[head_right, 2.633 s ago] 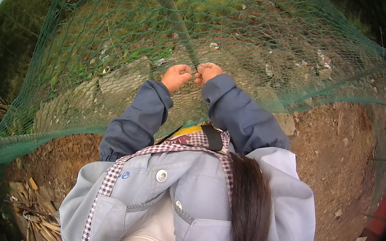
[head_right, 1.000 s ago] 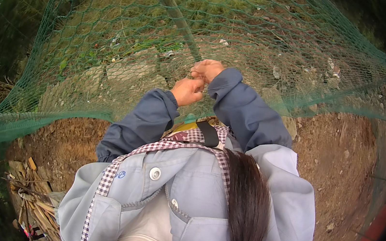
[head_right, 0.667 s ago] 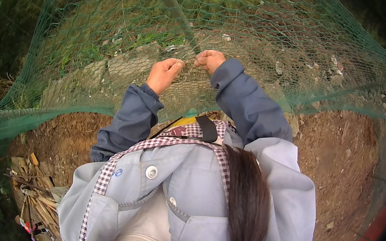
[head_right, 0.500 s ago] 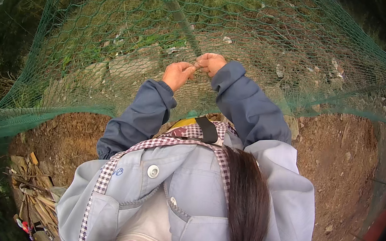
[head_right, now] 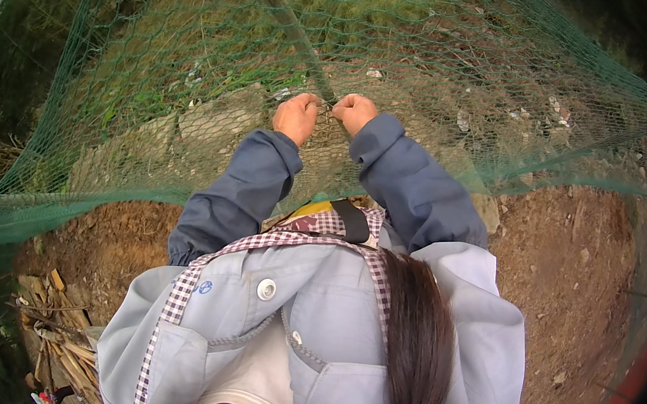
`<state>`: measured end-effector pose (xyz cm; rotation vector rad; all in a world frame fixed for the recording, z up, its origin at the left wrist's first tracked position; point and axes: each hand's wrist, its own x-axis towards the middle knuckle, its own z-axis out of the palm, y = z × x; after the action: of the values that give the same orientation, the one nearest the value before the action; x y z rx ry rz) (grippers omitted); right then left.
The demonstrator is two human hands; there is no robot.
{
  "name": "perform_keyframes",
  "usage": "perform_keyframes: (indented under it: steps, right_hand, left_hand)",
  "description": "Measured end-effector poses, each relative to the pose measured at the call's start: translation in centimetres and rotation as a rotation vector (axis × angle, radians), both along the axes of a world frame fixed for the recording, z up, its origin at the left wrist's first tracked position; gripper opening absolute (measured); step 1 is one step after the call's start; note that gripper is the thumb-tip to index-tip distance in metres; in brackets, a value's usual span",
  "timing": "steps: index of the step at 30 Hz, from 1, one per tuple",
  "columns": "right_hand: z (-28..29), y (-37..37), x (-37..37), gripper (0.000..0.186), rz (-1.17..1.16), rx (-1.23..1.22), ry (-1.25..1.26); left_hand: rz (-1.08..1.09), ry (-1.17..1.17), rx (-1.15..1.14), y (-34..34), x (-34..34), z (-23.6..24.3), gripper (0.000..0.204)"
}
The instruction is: The person repairs a green mesh fence by tying it to a vertical bamboo pole using thin wire. They repeatedly wrap and twist the wire around the pole and mesh to secure the fence in place.
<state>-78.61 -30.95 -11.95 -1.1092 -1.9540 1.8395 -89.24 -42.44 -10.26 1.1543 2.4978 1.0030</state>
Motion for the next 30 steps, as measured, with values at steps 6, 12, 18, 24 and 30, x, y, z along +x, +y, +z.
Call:
perform_keyframes:
  steps: [6, 12, 18, 24, 30]
  right_hand:
    - [1.5, 0.7, 0.7, 0.013, 0.019, 0.227, -0.073]
    - [1.5, 0.5, 0.2, 0.017, -0.035, 0.340, -0.135]
    - [0.2, -0.7, 0.1, 0.015, -0.151, 0.277, -0.023]
    - [-0.8, -4.3, 0.2, 0.015, -0.268, 0.390, 0.014]
    - [-2.5, -3.6, -1.0, 0.010, -0.221, 0.160, 0.200]
  left_hand:
    - [-0.038, -0.073, 0.006, 0.3, -0.6, -0.3, 0.023]
    - [-0.070, -0.289, 0.109, -0.3, 0.5, -0.6, 0.019]
    - [0.065, -0.868, 0.344, 0.3, 1.1, 0.4, 0.014]
    - [0.126, -0.914, 0.312, 0.9, 1.0, 1.5, 0.017]
    - [-0.125, -0.116, 0.055, -0.5, 2.9, 2.7, 0.028]
